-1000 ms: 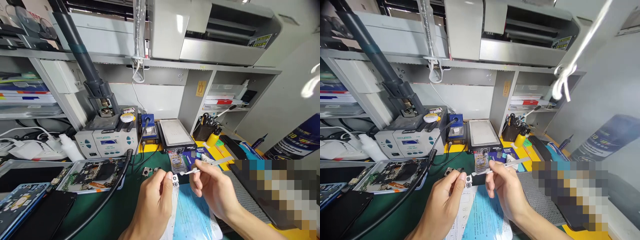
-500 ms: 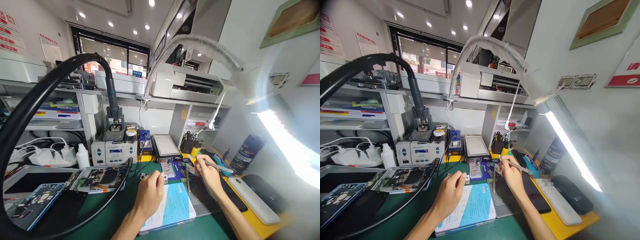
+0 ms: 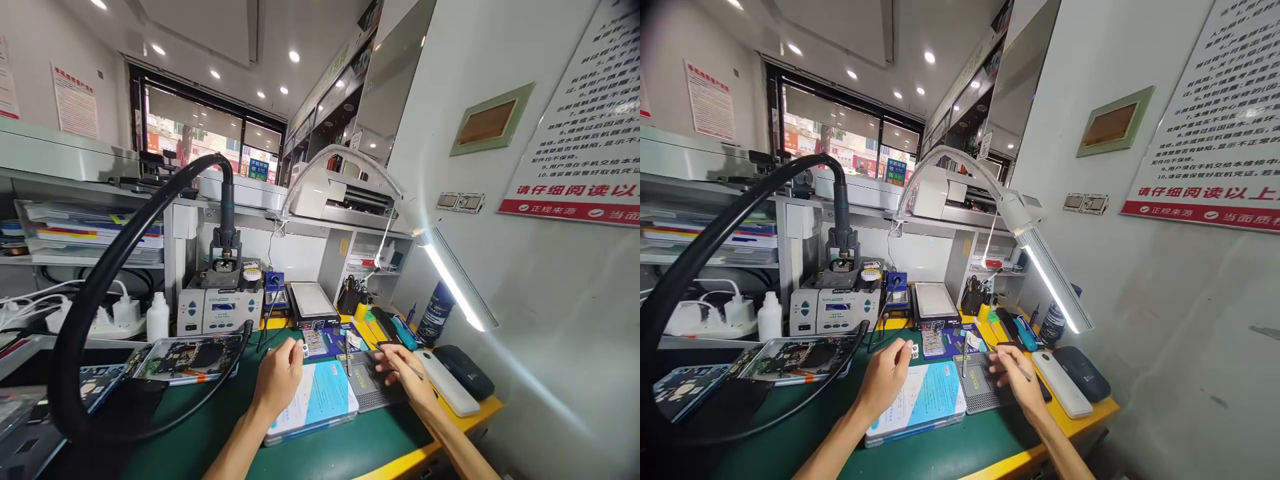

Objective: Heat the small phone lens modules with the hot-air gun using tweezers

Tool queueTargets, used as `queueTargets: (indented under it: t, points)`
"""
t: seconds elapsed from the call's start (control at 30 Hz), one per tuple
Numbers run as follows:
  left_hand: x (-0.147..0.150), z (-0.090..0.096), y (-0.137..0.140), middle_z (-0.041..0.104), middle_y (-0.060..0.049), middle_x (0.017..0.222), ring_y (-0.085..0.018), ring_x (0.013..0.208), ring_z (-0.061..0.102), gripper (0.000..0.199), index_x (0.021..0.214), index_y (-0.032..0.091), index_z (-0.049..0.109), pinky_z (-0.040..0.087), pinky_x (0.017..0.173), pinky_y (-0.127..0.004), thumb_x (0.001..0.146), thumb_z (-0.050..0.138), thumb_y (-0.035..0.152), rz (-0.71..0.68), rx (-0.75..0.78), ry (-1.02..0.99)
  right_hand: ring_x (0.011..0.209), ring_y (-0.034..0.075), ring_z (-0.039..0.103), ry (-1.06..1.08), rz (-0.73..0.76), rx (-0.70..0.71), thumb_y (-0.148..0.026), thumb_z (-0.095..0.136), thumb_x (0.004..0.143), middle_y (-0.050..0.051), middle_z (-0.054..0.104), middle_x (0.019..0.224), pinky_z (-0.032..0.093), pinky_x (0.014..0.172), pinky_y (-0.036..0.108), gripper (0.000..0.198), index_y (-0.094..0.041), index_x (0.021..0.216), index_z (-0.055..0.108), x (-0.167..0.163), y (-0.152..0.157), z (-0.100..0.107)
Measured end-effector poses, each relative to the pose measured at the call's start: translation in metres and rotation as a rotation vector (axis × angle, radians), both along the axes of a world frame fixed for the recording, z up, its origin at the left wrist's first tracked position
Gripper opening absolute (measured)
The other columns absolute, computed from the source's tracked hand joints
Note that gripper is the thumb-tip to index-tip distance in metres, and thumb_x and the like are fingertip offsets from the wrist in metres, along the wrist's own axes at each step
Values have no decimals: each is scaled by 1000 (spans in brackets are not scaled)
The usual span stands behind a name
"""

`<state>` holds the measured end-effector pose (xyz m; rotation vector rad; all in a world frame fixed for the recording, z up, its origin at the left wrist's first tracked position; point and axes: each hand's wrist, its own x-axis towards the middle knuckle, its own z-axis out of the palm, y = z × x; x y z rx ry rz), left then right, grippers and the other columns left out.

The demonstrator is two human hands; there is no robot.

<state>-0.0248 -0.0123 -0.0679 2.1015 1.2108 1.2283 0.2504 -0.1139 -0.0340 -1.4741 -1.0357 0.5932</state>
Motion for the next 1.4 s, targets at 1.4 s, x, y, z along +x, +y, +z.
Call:
queueTargets:
  t: [1.4]
  points:
    - [-6,9,-8,69,-7,104,-16,90,68,29,111,14,66,60,83,-36,99,59,39,-15,-109,147,109,22,67,-1095,-105,-888,-36,65,98,11,66,126,58,92,41,35,-15,126,64,-2,51,3]
